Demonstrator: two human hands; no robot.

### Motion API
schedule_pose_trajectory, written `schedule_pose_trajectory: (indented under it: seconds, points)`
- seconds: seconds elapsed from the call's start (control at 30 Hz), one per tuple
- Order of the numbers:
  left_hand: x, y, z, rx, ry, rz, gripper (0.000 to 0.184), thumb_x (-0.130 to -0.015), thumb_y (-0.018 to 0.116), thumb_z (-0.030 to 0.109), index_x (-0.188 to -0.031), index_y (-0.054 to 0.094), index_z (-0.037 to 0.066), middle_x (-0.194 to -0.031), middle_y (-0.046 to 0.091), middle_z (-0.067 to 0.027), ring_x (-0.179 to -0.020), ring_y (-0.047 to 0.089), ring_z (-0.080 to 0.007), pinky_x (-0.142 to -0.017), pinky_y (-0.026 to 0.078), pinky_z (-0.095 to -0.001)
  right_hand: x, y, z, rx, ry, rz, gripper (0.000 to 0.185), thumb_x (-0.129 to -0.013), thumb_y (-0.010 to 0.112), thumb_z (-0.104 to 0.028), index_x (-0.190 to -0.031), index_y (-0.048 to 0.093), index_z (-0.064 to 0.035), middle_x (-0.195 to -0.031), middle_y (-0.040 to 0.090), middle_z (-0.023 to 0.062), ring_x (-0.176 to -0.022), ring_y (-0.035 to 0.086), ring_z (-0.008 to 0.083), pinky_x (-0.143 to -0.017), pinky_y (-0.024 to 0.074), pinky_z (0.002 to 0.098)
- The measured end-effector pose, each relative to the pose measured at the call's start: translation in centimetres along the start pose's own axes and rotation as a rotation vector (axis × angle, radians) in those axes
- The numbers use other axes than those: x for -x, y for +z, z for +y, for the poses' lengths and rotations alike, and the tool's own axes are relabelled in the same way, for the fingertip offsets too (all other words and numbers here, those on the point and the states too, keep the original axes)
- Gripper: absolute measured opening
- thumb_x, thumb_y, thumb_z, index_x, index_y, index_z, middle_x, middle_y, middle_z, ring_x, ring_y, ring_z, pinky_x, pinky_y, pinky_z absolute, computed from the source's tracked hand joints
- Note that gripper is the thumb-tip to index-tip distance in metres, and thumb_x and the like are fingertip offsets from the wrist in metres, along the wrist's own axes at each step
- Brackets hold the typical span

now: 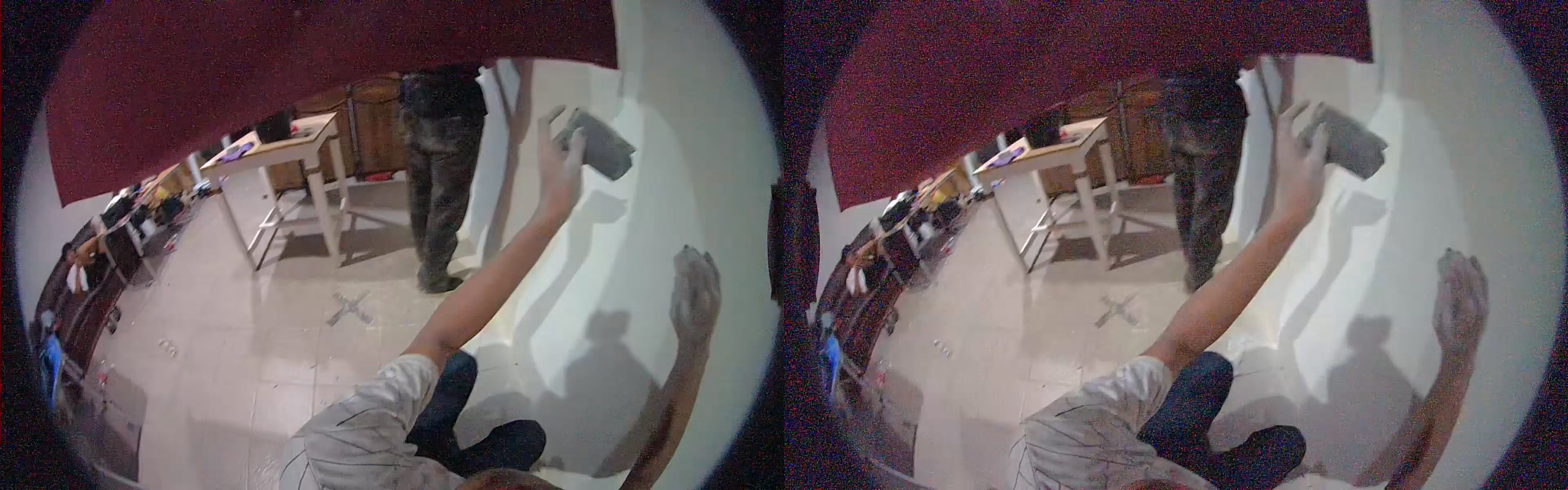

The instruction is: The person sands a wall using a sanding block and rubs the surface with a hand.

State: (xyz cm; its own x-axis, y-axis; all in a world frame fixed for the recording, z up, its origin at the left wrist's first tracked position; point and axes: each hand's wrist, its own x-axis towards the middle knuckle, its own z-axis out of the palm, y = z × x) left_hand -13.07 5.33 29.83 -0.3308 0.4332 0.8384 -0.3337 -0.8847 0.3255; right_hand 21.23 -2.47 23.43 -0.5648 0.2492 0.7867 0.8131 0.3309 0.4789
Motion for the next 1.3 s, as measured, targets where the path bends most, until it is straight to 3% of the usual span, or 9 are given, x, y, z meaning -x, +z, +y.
schedule_pose_trajectory:
  seconds: [0.13,0.23,0.27,0.3,0.4,0.73,0.93,1.1,1.3]
  points:
    - [0.4,-0.2,0.4,-0.177,0.048,-0.072,0.055,-0.103,0.055,-0.001,-0.154,0.036,0.01,-0.139,0.053,-0.0161,-0.115,0.061,-0.0226,-0.098,0.054,-0.0347,1.2,1.4,0.6,0.062,0.05,0.007,0.034,-0.103,0.053,-0.008,-0.135,0.065,-0.0011,-0.137,0.066,0.0168,-0.135,0.056,0.0394,-0.118,0.0423,0.0499]
    - [1.1,1.3,-1.8,-0.237,0.199,-0.172,0.073,-0.094,0.044,-0.009,-0.16,0.024,0.015,-0.122,0.067,-0.0209,-0.113,0.068,-0.028,-0.101,0.053,-0.0406,1.7,2.2,1.3,0.059,0.098,-0.009,0.036,-0.106,0.052,-0.013,-0.137,0.064,-0.0007,-0.138,0.066,0.0166,-0.135,0.055,0.0398,-0.119,0.0411,0.0483]
    - [1.8,2.2,0.3,-0.157,-0.11,-0.28,0.082,-0.094,0.046,-0.006,-0.165,0.013,0.018,-0.119,0.071,-0.0253,-0.107,0.071,-0.0326,-0.101,0.053,-0.0444,2.3,2.8,1.9,0.059,0.114,-0.007,0.034,-0.107,0.051,-0.012,-0.137,0.065,-0.0021,-0.139,0.066,0.0154,-0.134,0.056,0.0396,-0.118,0.0418,0.0494]
    - [2.5,2.8,-2.9,-0.308,0.122,-0.259,0.089,-0.095,0.047,-0.005,-0.167,0.002,0.021,-0.109,0.073,-0.0286,-0.099,0.073,-0.0385,-0.099,0.054,-0.0463,2.6,3.0,2.2,0.051,0.122,-0.029,0.034,-0.108,0.048,-0.013,-0.136,0.066,-0.0032,-0.139,0.066,0.015,-0.134,0.056,0.0402,-0.118,0.0416,0.0502]
    - [3.5,4.2,-1.2,-0.314,0.017,-0.351,0.092,-0.096,0.049,-0.005,-0.168,-0.003,0.021,-0.096,0.073,-0.0285,-0.091,0.073,-0.0425,-0.093,0.054,-0.0491,2.9,3.1,2.4,0.062,0.088,-0.054,0.035,-0.109,0.046,-0.013,-0.135,0.067,-0.0035,-0.14,0.067,0.0148,-0.134,0.056,0.0411,-0.118,0.0409,0.051]
    - [4.3,1.2,1.6,-0.327,-0.005,-0.464,0.08,-0.093,0.057,-0.001,-0.163,0.023,0.014,-0.074,0.063,-0.0202,-0.068,0.062,-0.0345,-0.075,0.05,-0.0458,6.3,6.3,6.3,0.078,-0.041,0.0,0.041,-0.102,0.051,0.001,-0.142,0.06,-0.0016,-0.139,0.065,0.0193,-0.134,0.056,0.0416,-0.116,0.0437,0.0537]
    - [4.6,0.3,0.1,-0.426,0.008,-0.45,0.04,-0.083,0.072,0.011,-0.121,0.06,0.008,-0.079,0.068,-0.0142,-0.075,0.066,-0.0253,-0.073,0.052,-0.0423,4.2,4.0,3.4,0.185,-0.052,-0.053,0.041,-0.099,0.052,0.007,-0.14,0.058,0.0033,-0.14,0.064,0.0207,-0.132,0.058,0.0424,-0.116,0.044,0.0547]
    - [6.1,2.0,-4.4,-0.224,-0.052,-0.52,0.031,-0.079,0.069,0.006,-0.11,0.062,0.005,-0.089,0.07,-0.0155,-0.085,0.069,-0.0284,-0.081,0.056,-0.0426,4.4,3.7,3.6,0.182,-0.075,-0.098,0.04,-0.105,0.044,-0.002,-0.143,0.057,0.0006,-0.145,0.059,0.0201,-0.137,0.053,0.0415,-0.119,0.0404,0.0535]
    - [6.9,1.7,-1.2,-0.294,-0.047,-0.674,0.03,-0.096,0.06,0.011,-0.121,0.048,0.001,-0.088,0.068,-0.0181,-0.085,0.068,-0.0321,-0.081,0.053,-0.0474,7.4,7.2,8.5,0.236,0.04,-0.353,0.043,-0.11,0.037,-0.012,-0.149,0.053,-0.0032,-0.155,0.05,0.0174,-0.146,0.044,0.0381,-0.123,0.0345,0.0525]
